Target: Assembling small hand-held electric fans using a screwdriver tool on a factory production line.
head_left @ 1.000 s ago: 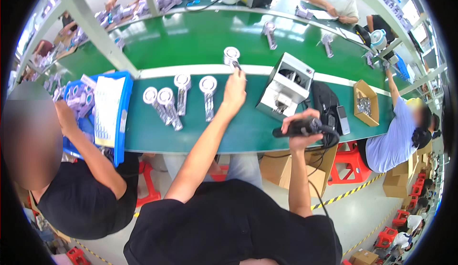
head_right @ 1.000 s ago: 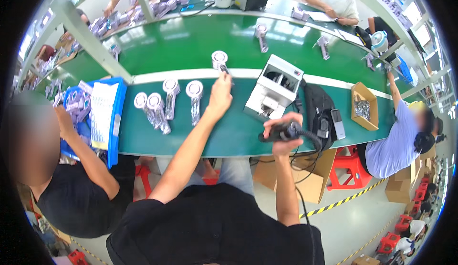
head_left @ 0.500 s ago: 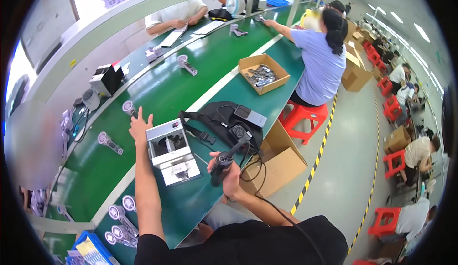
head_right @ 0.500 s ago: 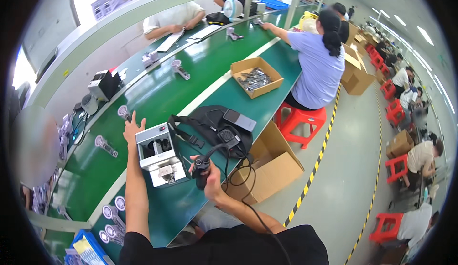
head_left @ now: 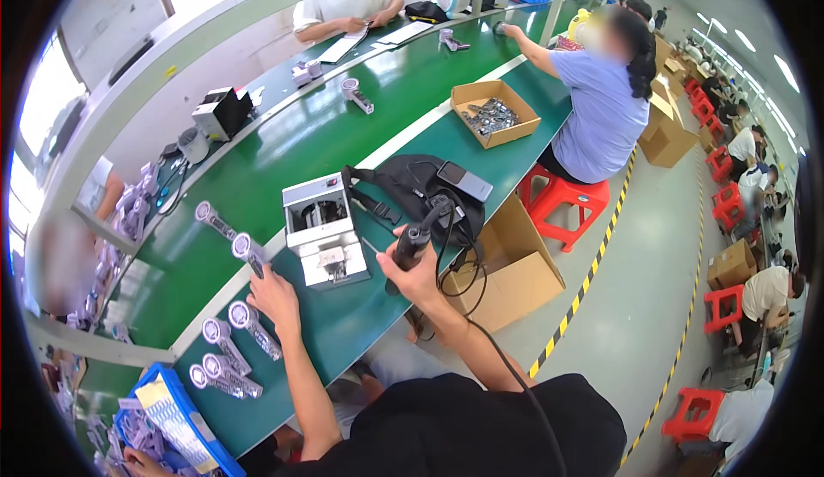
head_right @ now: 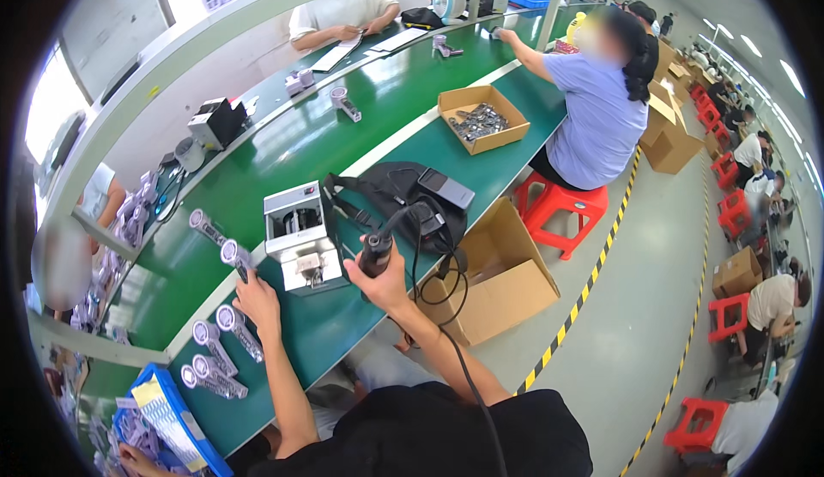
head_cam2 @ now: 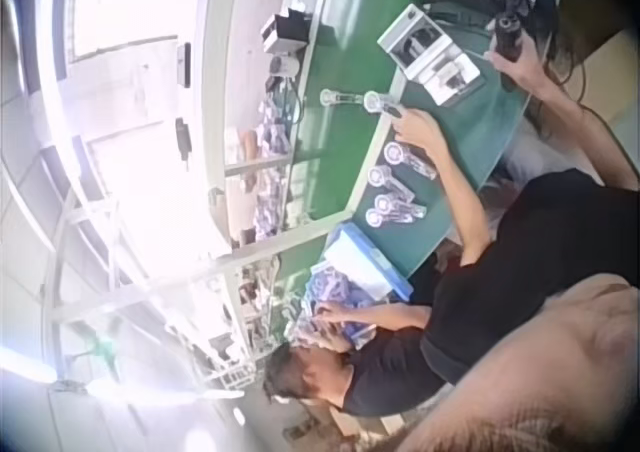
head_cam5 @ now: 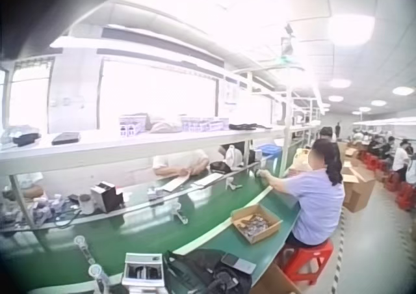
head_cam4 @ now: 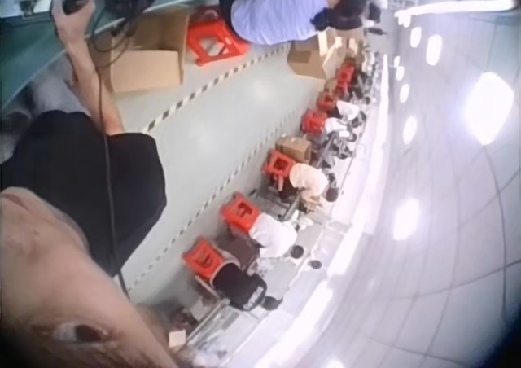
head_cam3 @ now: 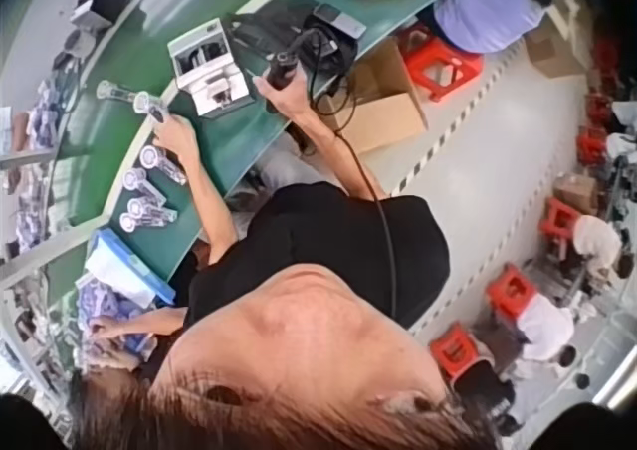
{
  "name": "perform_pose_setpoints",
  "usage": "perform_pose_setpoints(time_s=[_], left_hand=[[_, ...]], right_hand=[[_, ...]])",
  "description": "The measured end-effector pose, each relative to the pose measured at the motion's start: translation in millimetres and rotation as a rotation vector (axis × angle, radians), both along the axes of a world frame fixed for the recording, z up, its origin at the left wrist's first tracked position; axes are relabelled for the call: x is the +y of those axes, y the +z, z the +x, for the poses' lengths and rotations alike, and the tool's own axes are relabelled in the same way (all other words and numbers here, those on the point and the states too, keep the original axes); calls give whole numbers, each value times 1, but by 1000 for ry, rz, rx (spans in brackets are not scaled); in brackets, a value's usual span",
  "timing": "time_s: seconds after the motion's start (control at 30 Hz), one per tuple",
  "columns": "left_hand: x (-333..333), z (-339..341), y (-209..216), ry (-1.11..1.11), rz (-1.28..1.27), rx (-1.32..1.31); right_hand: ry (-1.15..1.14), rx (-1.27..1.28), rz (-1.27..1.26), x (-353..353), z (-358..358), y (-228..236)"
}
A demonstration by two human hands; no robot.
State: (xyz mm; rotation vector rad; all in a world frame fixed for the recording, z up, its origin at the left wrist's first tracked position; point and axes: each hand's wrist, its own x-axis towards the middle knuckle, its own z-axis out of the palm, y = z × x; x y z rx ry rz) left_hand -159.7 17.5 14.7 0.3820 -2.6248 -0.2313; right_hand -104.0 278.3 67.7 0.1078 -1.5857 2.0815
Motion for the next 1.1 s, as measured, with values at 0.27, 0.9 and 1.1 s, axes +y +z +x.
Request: perform_pose_setpoints(time_s=[0.27, 0.9, 1.1], left_hand=[[-50, 92, 6, -24, -83, 101], [34, 154, -9, -265, 164, 46], [40, 161, -16, -339, 235, 89]], right_hand=[[129, 101, 33, -4, -13, 6], [332, 404, 239, -95, -71, 91], [385, 325, 237, -100, -71, 90]])
